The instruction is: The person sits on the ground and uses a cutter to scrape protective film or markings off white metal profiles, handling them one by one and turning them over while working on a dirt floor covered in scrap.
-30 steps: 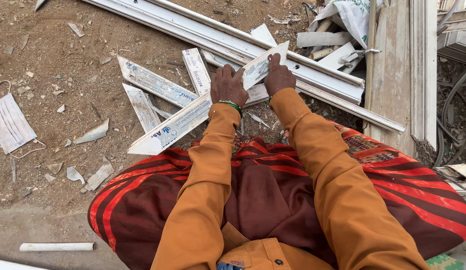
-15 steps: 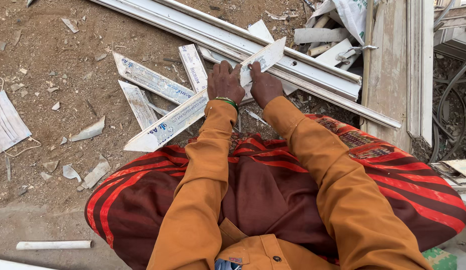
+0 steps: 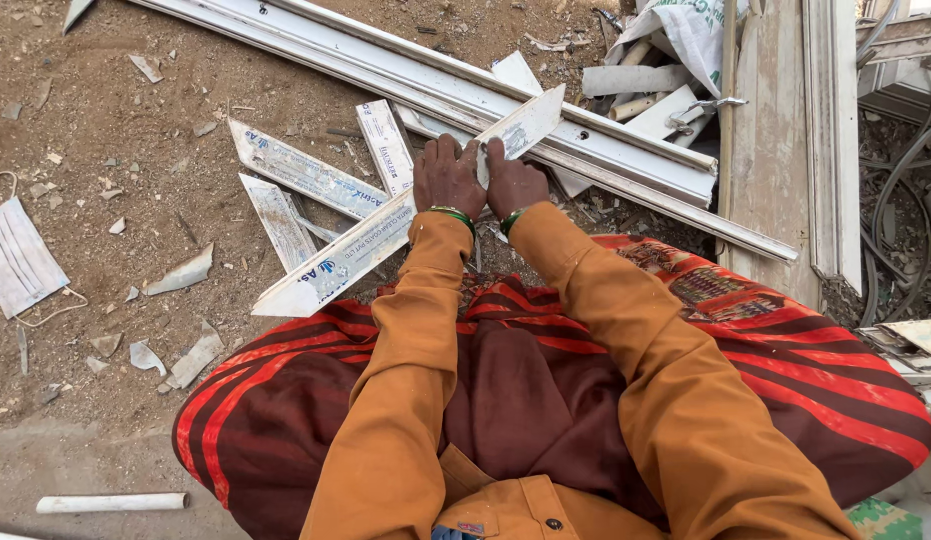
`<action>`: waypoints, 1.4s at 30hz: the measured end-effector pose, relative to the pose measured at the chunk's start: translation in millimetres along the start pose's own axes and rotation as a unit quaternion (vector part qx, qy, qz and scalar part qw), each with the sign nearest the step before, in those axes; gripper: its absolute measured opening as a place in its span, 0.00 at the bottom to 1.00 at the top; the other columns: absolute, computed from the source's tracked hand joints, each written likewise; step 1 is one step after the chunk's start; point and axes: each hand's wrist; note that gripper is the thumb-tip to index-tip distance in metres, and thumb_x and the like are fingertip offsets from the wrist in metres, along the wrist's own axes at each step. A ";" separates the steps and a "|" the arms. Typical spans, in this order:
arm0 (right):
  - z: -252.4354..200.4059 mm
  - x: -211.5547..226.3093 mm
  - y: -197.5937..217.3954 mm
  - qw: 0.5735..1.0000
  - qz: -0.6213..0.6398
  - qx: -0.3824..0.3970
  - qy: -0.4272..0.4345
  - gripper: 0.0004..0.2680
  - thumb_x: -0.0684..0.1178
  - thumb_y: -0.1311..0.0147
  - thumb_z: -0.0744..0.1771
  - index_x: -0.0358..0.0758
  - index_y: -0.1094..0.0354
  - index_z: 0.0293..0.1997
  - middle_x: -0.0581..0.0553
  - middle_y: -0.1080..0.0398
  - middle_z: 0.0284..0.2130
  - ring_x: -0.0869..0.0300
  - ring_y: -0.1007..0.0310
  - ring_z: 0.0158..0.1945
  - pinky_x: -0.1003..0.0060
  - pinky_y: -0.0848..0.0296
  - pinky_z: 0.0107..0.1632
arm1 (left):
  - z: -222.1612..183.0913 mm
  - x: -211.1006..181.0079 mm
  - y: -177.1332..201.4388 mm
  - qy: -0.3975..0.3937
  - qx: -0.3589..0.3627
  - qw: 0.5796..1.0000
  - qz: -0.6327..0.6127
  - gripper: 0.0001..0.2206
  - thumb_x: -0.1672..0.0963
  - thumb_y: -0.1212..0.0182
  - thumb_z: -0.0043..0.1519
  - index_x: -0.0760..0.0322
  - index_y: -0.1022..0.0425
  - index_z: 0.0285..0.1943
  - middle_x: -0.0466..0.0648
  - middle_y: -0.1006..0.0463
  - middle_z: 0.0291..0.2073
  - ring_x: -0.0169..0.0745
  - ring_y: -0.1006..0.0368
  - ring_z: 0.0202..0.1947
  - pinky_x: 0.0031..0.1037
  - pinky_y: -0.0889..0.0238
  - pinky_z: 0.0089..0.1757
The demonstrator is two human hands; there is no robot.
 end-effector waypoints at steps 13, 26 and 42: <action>-0.8 -34.0 8.3 0.993 0.095 -0.023 -0.063 0.12 0.51 0.61 0.72 0.42 0.48 0.62 0.28 0.24 0.35 0.34 0.22 0.39 0.40 0.26 0.43 | -0.9 -2.2 2.5 -0.011 0.030 0.999 0.010 0.19 0.61 0.37 0.51 0.60 0.19 0.54 0.49 0.30 0.41 0.48 0.34 0.46 0.39 0.41 0.50; -13.0 -12.9 10.1 0.998 0.057 -0.040 -0.002 0.09 0.49 0.58 0.72 0.44 0.46 0.59 0.26 0.24 0.34 0.34 0.22 0.38 0.41 0.26 0.41 | 1.2 -5.5 0.8 -0.008 -0.006 1.000 0.007 0.19 0.61 0.38 0.51 0.59 0.19 0.54 0.48 0.30 0.41 0.47 0.33 0.47 0.38 0.40 0.48; 7.9 -20.2 31.8 0.996 0.050 -0.027 -0.065 0.09 0.50 0.60 0.72 0.43 0.47 0.59 0.29 0.24 0.33 0.37 0.21 0.36 0.44 0.25 0.39 | -1.6 2.0 -4.1 -0.010 0.021 1.000 0.002 0.21 0.61 0.38 0.50 0.61 0.19 0.55 0.49 0.30 0.42 0.48 0.34 0.48 0.38 0.41 0.50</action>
Point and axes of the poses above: each hand's wrist, its own z-axis towards the middle knuckle, its own y-axis out of the back of the hand, x = y × z
